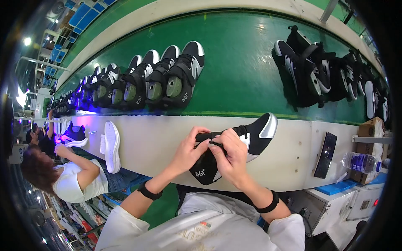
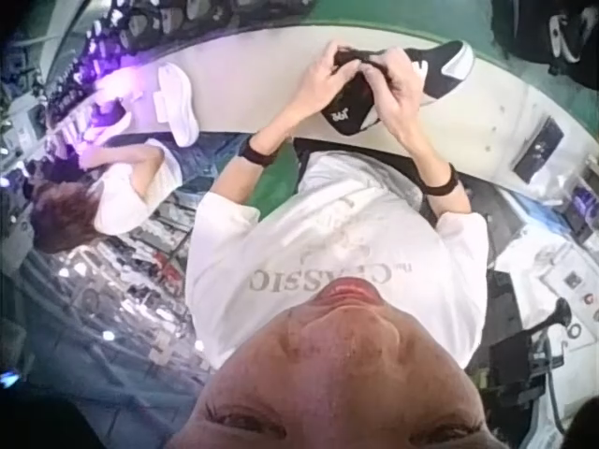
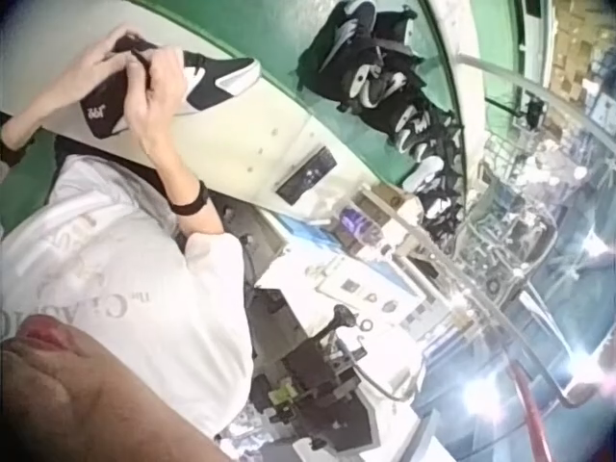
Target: Securing Velcro straps on athletic shoes as they move along an assembly line conveyor belt.
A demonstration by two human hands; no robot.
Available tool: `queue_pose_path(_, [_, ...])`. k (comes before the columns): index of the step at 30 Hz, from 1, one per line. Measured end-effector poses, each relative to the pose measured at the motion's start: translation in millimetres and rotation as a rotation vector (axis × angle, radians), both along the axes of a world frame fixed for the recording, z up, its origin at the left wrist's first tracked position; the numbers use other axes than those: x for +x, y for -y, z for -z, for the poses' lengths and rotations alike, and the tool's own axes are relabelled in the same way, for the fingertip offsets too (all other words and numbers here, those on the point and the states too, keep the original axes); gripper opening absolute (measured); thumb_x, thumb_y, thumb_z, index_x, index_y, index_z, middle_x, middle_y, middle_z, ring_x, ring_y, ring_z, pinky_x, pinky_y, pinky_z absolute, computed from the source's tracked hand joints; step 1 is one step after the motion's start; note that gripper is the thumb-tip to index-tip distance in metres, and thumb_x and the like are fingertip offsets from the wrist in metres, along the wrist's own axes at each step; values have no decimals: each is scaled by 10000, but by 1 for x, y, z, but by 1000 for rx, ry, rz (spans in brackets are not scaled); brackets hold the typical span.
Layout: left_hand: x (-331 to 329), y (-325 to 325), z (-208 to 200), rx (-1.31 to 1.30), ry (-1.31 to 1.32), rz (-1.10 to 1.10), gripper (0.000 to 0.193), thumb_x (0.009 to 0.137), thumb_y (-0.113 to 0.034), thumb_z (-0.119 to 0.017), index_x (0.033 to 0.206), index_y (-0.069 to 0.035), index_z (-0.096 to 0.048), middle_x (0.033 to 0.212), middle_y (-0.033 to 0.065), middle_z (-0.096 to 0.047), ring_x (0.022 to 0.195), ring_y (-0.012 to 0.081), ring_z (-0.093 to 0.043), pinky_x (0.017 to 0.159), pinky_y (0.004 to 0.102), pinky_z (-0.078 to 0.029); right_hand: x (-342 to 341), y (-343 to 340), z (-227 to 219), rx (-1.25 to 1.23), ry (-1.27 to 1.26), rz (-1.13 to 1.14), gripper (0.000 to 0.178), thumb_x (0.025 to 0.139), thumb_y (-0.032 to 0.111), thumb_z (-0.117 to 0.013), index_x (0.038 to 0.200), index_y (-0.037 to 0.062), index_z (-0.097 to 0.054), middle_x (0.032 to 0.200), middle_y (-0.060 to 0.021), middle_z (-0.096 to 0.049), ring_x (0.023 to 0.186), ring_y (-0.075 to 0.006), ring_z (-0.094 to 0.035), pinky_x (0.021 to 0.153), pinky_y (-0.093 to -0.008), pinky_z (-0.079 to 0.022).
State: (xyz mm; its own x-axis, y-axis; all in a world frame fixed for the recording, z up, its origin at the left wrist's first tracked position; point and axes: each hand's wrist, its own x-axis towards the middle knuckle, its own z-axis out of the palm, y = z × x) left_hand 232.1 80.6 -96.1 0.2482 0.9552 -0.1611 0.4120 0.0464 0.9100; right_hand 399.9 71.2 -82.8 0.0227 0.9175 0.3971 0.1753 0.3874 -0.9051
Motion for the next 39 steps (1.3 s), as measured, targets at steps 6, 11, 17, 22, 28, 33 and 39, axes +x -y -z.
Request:
queue_pose_path(6, [-7,-26,24,-224,189,-19,258,963,-268,-621,1103,-56,-574,884,45,-663,774,106,-614,702,281,-482,9,-7,-2,111,490,-214,245,773,120,-722,961,-15,-641,878,-138,-589,847,-302,-587,750,-402,-494])
queue_pose_path(11, [-4,-37,18,-472,332,-171,232,918,-226,-675,1035,-27,-652,950,16,-674,860,96,-614,773,257,-478,43,27,-16,64,628,-425,417,883,313,-696,1181,23,-661,1278,-158,-633,1267,-327,-551,1121,-477,-379])
queue_pose_path(17, [-15,-121,-27,-151,100,-172,260,869,-189,-731,1054,-8,-705,933,-10,-684,838,88,-620,758,255,-488,173,-71,-13,-37,630,440,427,875,207,-725,1227,-6,-612,1231,-211,-641,1220,-401,-557,1057,-449,-420])
queue_pose_path(22, [14,-171,-15,381,-710,-170,345,906,-354,-669,1187,-158,-635,926,177,-730,865,380,-700,764,452,-531,267,-130,25,-640,794,527,671,774,453,-788,1234,14,-573,1166,-182,-675,1099,-380,-634,929,-442,-501])
queue_pose_path(28, [12,-143,-12,473,-538,-14,551,910,-166,-644,1411,-39,-454,1361,303,-521,1221,455,-542,1008,473,-459,267,-146,19,-756,931,515,652,668,552,-822,1069,54,-690,1060,-134,-721,1011,-315,-686,841,-416,-533])
queue_pose_path(33, [50,-80,-37,475,-341,151,590,951,-245,-634,1442,4,-422,1465,349,-395,1392,461,-374,1139,435,-335,223,-100,-32,-902,576,409,574,696,540,-798,849,-5,-701,855,-178,-725,811,-317,-714,707,-396,-530])
queue_pose_path(39, [76,19,-44,-107,-3,245,965,915,-444,-676,1551,15,-113,1494,403,-296,1397,507,-338,1127,446,-346,79,74,-54,-594,585,146,436,805,294,-778,1038,-45,-635,736,-239,-653,646,-377,-669,604,-451,-507])
